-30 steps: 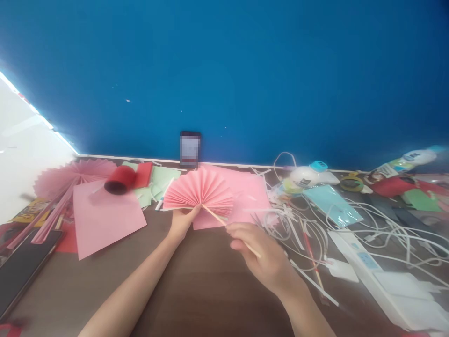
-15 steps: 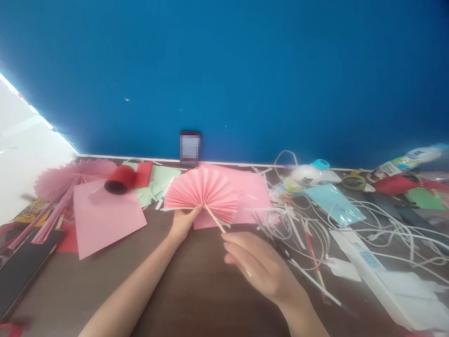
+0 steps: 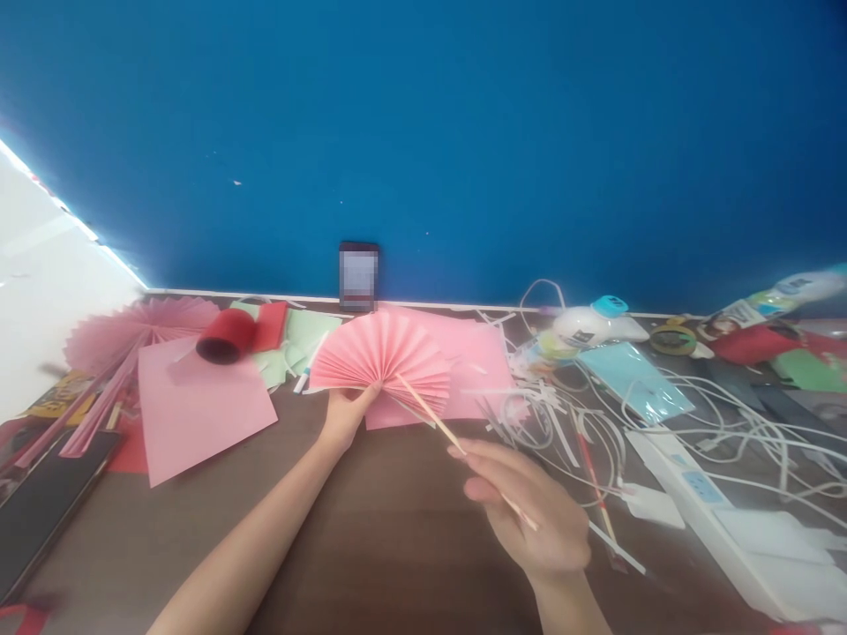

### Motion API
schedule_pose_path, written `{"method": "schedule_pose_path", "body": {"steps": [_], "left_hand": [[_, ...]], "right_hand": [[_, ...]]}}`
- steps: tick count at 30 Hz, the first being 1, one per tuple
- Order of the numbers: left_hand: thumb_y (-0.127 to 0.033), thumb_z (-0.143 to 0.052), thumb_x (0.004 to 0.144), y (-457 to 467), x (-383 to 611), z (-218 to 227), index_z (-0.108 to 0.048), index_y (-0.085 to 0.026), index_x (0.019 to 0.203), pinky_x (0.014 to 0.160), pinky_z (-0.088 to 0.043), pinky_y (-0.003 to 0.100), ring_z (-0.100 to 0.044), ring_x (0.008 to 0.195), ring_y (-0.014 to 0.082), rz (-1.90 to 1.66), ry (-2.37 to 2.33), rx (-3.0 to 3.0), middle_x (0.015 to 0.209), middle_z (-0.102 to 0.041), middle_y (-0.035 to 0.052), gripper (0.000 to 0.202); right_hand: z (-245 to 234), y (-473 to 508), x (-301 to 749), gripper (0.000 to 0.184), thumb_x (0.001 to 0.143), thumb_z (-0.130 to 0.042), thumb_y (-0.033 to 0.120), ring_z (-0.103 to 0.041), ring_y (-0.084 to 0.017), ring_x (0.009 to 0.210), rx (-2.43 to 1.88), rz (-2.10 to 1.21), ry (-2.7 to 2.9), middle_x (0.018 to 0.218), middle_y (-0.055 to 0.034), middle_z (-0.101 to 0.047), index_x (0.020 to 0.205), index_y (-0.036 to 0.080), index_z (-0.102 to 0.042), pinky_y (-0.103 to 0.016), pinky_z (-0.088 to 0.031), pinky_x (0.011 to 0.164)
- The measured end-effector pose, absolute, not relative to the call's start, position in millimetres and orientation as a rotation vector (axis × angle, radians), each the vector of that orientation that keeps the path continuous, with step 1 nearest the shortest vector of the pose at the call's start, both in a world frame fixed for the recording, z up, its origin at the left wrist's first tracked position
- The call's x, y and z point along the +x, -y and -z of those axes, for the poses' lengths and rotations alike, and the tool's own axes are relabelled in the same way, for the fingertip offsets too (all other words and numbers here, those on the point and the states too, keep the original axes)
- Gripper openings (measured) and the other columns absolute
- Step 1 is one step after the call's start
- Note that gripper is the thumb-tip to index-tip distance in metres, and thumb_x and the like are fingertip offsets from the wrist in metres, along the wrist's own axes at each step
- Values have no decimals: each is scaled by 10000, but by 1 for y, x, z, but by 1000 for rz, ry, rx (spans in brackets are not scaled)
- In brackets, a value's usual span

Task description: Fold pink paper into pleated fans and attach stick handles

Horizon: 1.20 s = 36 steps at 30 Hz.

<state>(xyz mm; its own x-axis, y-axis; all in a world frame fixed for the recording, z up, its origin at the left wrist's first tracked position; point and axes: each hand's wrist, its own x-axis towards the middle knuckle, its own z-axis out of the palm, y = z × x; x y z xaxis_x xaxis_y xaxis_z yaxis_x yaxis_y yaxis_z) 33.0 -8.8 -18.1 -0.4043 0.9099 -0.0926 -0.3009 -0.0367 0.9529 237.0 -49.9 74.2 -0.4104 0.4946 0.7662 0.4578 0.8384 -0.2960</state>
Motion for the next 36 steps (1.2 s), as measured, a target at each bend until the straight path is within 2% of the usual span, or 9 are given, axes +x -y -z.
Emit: {"method": "schedule_pose_path", "body": {"steps": [6, 17, 24, 30, 36], "left_hand": [[-314, -712, 643, 9, 34, 16, -529, -128, 1134, 967, -397, 404, -533, 1110, 254, -1635, -1215, 697, 1106, -617, 141, 556], [-314, -711, 648, 10, 33, 17, -569, -116, 1097, 961, -406, 407, -554, 1077, 254, -1627, -1208, 710, 1081, -629, 141, 511], [-339, -727, 621, 10, 33, 14, -585, -119, 1085, 946, -421, 417, -573, 1047, 267, -1602, -1251, 668, 1091, -626, 143, 533], [-331, -736, 612, 11, 33, 13, -585, -127, 1074, 949, -422, 402, -566, 1059, 263, -1610, -1297, 680, 1115, -615, 142, 527], [-313, -740, 604, 11, 33, 14, -582, -133, 1067, 956, -413, 401, -550, 1083, 268, -1622, -1322, 664, 1116, -616, 139, 522]], "right_hand": [[-67, 52, 242, 226, 820, -561, 169, -659, -207, 810, -718, -233, 1913, 901, -74, -692, 1037, 210, -607, -353, -564, 677], [-65, 48, 239, 170, 843, -512, 169, -649, -197, 789, -720, -371, 1828, 866, -63, -684, 964, 214, -622, -359, -543, 685], [-67, 46, 234, 152, 860, -489, 202, -655, -199, 795, -715, -342, 1890, 838, -75, -689, 952, 207, -610, -354, -558, 671], [-72, 46, 232, 151, 855, -494, 171, -664, -187, 786, -687, -286, 1996, 867, -89, -685, 965, 194, -596, -329, -569, 672], [-86, 47, 227, 210, 806, -556, 132, -662, -185, 802, -564, -74, 2213, 854, -68, -693, 1005, 195, -578, -322, -577, 718]]}}
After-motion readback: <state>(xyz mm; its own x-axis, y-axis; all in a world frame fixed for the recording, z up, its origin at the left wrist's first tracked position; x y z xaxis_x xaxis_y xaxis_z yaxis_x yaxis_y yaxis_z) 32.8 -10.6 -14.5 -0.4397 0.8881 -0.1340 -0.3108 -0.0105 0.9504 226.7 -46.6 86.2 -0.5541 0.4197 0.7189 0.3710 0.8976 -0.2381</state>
